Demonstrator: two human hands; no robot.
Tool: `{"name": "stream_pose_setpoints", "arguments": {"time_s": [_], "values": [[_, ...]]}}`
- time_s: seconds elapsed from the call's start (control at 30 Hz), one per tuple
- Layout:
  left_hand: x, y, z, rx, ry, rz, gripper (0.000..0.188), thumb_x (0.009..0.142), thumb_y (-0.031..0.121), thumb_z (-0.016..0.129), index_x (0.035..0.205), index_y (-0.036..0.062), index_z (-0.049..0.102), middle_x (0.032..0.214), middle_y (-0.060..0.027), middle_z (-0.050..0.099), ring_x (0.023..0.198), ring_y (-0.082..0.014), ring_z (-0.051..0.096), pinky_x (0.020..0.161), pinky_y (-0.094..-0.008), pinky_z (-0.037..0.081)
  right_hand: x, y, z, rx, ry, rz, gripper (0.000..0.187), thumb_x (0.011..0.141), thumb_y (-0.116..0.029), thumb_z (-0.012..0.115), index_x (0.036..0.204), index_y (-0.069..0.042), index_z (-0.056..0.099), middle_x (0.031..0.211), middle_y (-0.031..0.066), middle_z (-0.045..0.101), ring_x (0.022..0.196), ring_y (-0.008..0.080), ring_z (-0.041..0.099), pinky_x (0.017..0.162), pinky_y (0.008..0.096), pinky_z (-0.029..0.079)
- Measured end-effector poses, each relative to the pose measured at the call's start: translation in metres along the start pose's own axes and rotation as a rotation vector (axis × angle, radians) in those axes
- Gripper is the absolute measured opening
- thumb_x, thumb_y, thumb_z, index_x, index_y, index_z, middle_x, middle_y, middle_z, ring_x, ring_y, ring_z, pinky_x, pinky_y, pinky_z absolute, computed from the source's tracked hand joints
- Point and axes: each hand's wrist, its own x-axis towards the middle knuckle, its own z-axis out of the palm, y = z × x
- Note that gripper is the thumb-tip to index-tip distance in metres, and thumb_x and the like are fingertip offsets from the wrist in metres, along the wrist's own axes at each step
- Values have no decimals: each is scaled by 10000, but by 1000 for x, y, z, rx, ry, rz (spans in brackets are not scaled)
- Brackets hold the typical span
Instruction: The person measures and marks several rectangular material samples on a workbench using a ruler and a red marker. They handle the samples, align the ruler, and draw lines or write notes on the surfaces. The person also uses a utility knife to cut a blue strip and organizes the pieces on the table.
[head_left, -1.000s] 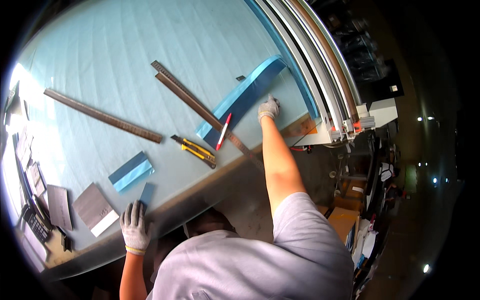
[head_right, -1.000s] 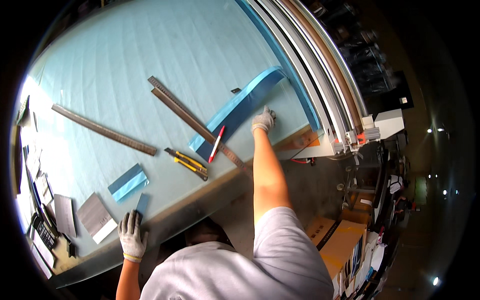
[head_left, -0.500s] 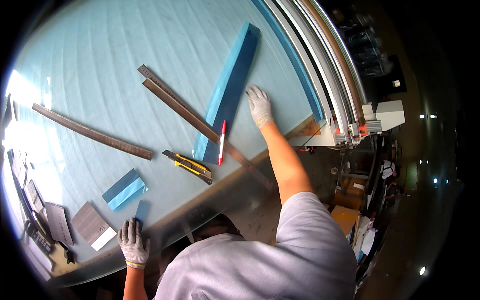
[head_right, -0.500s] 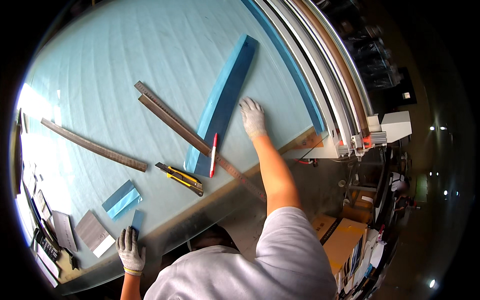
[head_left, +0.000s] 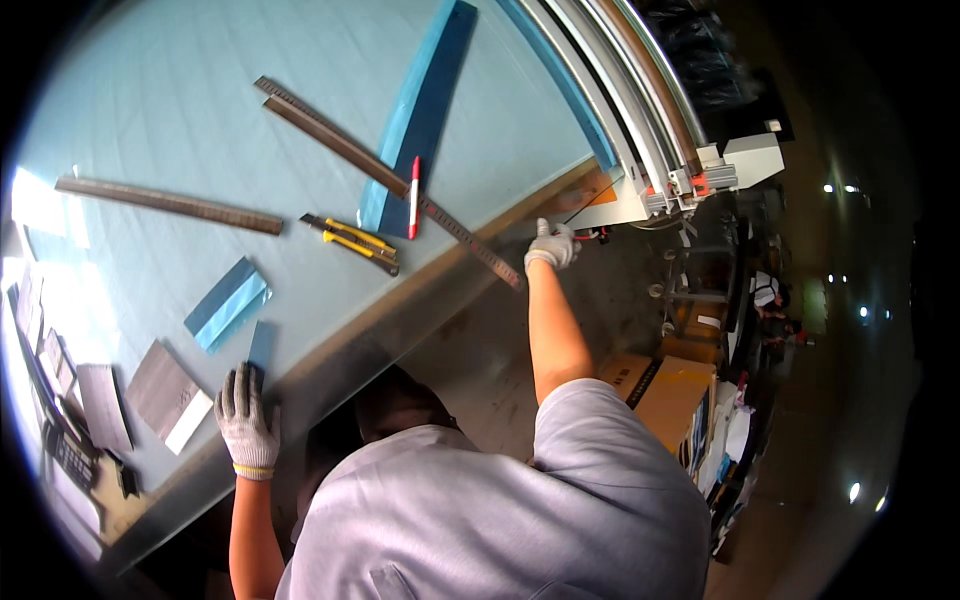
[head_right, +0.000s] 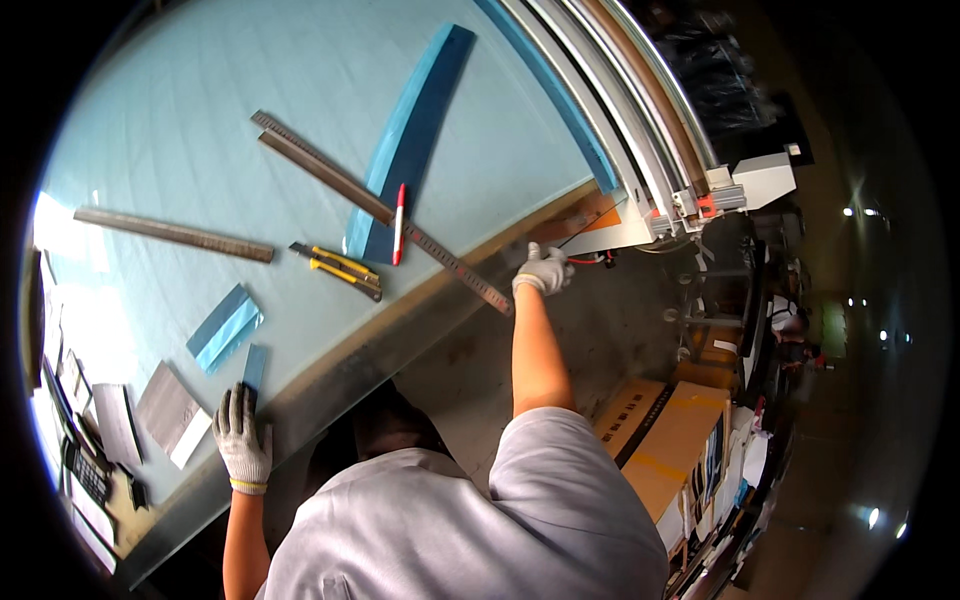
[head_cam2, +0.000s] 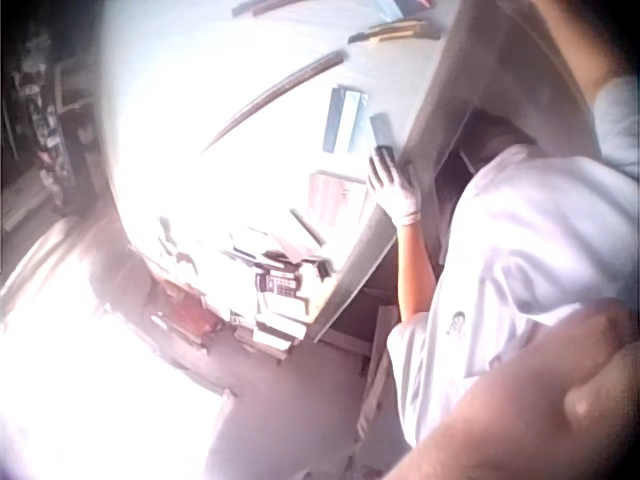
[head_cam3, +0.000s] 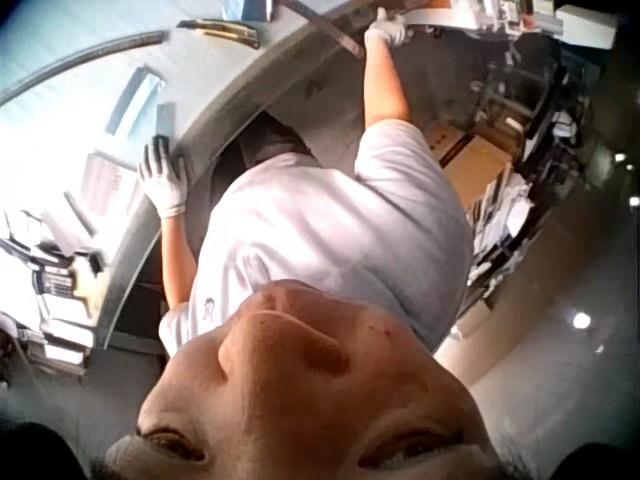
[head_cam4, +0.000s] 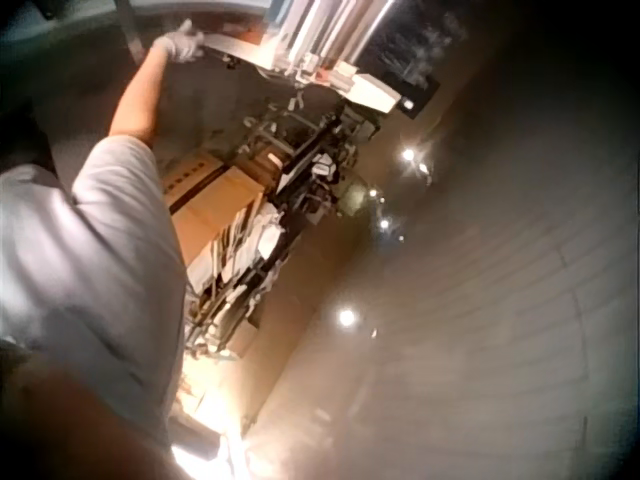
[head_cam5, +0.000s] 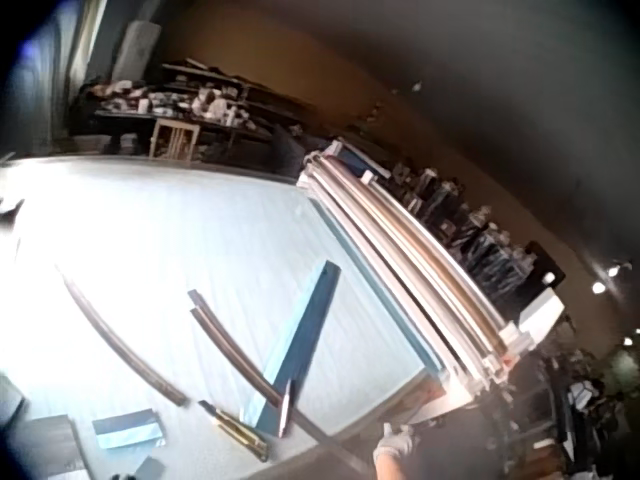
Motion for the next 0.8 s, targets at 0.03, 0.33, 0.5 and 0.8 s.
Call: {"name": "stream_pose_setpoints", "arguments": {"time_s": [0.03,0.33,0.5,0.8], "values": [[-1,-1,0,9,15,-9,763,811,209,729,1518,52,488,1601,-161,439,1449,-400,416,1182,-562,318,5,8,9,-2,16,60,510,837,-386,861,1183,-60,677,1178,160,650,1087,334,640,920,487,537],[-15,-12,-7,-63,101,39,690,797,227,770,1438,72,566,1539,-143,499,1397,-364,478,1152,-525,388,36,83,29,890,-704,319,53,962,-60,675,999,-91,697,893,25,685,836,127,663,738,284,549],[-41,-23,-11,-121,194,92,621,814,236,764,1388,61,605,1528,-130,514,1379,-354,496,1135,-518,400,-133,1,-129,865,-623,-522,242,953,-143,739,1136,15,730,940,75,747,821,143,689,715,300,554],[-27,-15,-7,-92,131,197,698,868,291,749,1488,79,508,1483,-123,532,1301,-314,537,1122,-494,406,-366,-25,-141,1017,-1322,-676,222,951,77,649,1169,42,667,979,77,718,851,138,696,742,267,570]]}}
